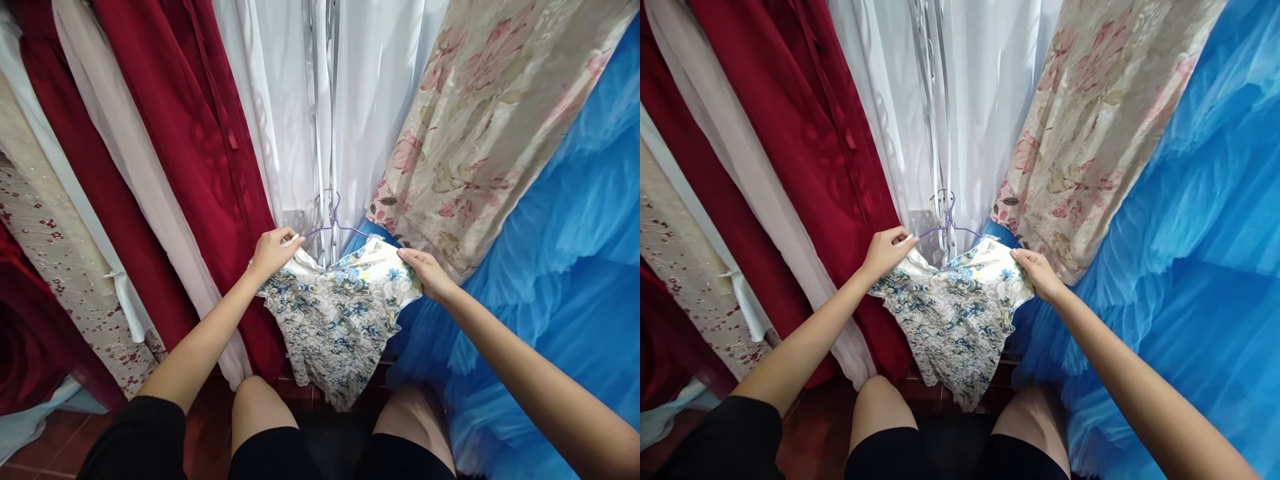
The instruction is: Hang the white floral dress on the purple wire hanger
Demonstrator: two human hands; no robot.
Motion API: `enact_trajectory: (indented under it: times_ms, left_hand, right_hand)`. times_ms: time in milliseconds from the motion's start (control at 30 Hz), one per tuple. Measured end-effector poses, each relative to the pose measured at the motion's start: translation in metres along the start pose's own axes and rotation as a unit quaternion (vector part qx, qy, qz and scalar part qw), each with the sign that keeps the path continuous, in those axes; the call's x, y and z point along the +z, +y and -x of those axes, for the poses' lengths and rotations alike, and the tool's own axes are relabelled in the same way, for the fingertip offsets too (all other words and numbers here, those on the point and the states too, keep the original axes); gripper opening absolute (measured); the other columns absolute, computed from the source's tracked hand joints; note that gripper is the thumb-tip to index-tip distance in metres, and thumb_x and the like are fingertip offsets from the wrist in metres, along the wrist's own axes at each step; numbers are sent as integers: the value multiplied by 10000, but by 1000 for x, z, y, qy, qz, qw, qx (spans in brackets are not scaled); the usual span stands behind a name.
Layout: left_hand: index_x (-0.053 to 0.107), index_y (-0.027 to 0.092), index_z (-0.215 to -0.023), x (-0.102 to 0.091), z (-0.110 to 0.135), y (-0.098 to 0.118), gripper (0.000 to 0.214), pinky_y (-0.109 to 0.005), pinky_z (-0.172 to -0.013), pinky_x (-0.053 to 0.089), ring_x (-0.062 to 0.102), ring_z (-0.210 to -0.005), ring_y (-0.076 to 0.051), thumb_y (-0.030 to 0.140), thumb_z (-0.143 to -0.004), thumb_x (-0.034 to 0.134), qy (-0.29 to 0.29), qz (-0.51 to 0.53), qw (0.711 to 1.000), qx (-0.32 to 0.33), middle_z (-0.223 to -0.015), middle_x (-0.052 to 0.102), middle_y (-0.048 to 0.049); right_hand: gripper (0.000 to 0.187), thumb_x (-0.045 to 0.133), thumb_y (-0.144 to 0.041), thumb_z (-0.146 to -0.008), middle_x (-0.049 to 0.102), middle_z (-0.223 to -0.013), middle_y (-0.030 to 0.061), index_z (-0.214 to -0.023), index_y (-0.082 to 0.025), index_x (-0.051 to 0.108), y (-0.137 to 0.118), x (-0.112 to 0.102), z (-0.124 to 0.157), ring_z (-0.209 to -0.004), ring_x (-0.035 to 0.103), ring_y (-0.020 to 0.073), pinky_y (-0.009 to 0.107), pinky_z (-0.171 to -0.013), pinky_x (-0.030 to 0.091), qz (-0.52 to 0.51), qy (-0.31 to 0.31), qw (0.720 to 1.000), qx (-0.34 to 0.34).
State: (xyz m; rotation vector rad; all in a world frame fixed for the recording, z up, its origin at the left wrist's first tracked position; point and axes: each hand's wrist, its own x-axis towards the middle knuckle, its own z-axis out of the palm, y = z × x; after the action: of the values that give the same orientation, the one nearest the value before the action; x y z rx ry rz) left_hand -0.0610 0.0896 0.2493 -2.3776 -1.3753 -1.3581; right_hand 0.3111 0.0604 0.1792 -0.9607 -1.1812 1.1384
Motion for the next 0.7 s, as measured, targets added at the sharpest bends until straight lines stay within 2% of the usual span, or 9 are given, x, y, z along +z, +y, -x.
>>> enact_trajectory:
  times_ms: [67,167,333,500,600,700]
  left_hand:
    - [655,194,-778,2,-8,7,287,-264,-617,338,552,-669,-156,447,-902,602,7,-30,999,18,-729,647,-4]
    - [667,198,-779,5,-23,13,312,-281,-604,321,567,-662,-175,467,-917,589,-2,-70,997,39,-728,664,-19]
    - [687,205,-857,14,-33,11,335,-296,-616,333,621,-749,-221,503,-942,560,-21,-104,991,78,-853,710,-54]
    - [678,203,-938,29,-28,-3,279,-304,-703,404,636,-871,-237,436,-975,531,-4,-82,992,94,-941,698,-69]
    - [676,196,-930,32,-32,-7,273,-305,-755,429,627,-884,-227,413,-982,520,21,-48,995,89,-940,686,-69]
    - [682,194,-925,28,-44,-1,272,-311,-776,436,620,-887,-226,424,-968,543,31,-39,994,92,-924,680,-67]
  right_hand:
    - [320,841,-480,-677,755,-718,19,-801,-200,750,-8,5,4,-629,676,181,256,-583,526,-12,27,1000,-6]
    - [301,829,-456,-687,767,-733,47,-830,-201,759,-20,12,17,-639,701,226,295,-554,542,-34,46,998,21]
    - [311,821,-457,-701,771,-739,81,-823,-178,755,-24,23,57,-705,728,279,318,-539,556,-77,82,992,62]
    - [348,785,-494,-769,785,-859,63,-943,-194,751,-12,42,95,-801,734,268,306,-612,573,-90,37,993,63]
    - [342,775,-491,-787,784,-892,57,-959,-197,748,-9,53,98,-832,730,260,308,-662,577,-105,30,992,55]
    - [316,792,-470,-767,782,-888,61,-914,-195,747,-11,57,90,-847,725,267,320,-693,578,-134,64,988,49]
